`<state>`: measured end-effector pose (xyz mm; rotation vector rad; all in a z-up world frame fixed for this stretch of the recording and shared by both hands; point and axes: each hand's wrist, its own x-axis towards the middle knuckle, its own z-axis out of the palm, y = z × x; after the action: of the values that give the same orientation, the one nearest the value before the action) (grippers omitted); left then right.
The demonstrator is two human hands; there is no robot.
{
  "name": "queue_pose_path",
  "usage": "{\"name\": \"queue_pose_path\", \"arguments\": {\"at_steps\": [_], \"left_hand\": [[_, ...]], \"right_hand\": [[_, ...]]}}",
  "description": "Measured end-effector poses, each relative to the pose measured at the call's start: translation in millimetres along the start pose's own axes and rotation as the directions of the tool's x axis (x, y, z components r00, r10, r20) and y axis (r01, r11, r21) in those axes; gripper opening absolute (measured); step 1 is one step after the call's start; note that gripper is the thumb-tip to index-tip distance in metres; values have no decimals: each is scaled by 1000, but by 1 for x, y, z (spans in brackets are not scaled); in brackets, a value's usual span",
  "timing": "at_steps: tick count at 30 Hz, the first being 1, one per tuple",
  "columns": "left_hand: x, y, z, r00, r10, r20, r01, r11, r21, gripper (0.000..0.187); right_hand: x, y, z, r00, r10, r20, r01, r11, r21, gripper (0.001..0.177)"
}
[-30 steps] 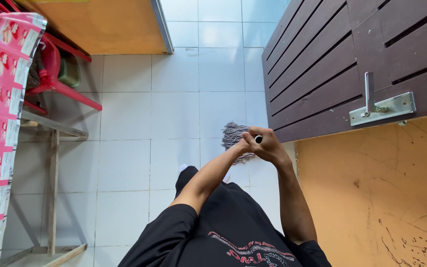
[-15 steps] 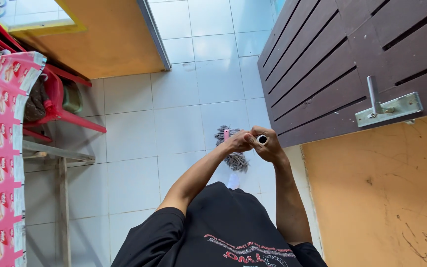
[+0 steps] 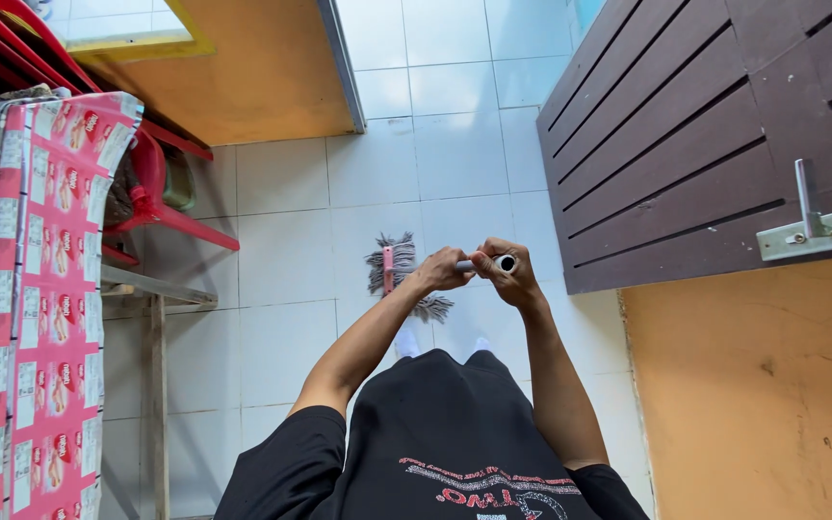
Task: Mopping a tiled floor in a room using a standard mop.
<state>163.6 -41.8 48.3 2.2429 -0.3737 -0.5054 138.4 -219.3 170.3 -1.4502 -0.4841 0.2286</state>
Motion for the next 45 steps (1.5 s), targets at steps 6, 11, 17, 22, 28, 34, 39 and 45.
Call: {"name": "queue_pose_path", "arguments": {"at_steps": [6, 11, 17, 22, 28, 34, 39, 45], "left_hand": [[-24, -26, -19, 985, -169, -25, 171, 980, 98, 25], [-27, -74, -3, 969, -224, -106, 237, 963, 127, 25], [-14, -78, 15, 953, -249, -174, 265, 961, 74, 20], [7, -41, 34, 946, -217, -243, 232, 972, 34, 25], [57, 14, 69, 948, -51, -313, 28, 997, -76, 18], [121, 53, 122, 945, 82, -316, -146, 971, -187, 14], [174, 93, 155, 947, 164, -277, -215, 963, -165, 24], [210, 85, 188, 956, 236, -174, -279, 915, -292, 34]], "right_hand": [[6, 38, 27, 998, -62, -21, 63, 993, 95, 37], [6, 64, 43, 998, -5, -69, 12, 995, 104, 41], [6, 65, 25, 995, 61, -73, -57, 997, 53, 41], [4, 29, -10, 997, 25, -79, -27, 999, -29, 36], [3, -26, -61, 988, 128, -90, -144, 969, -203, 37], [2, -60, -111, 986, 89, -143, -139, 910, -390, 36], [-1, -72, -149, 989, 71, -133, -129, 855, -503, 33], [3, -61, -171, 996, 87, 19, -63, 836, -545, 30]]}}
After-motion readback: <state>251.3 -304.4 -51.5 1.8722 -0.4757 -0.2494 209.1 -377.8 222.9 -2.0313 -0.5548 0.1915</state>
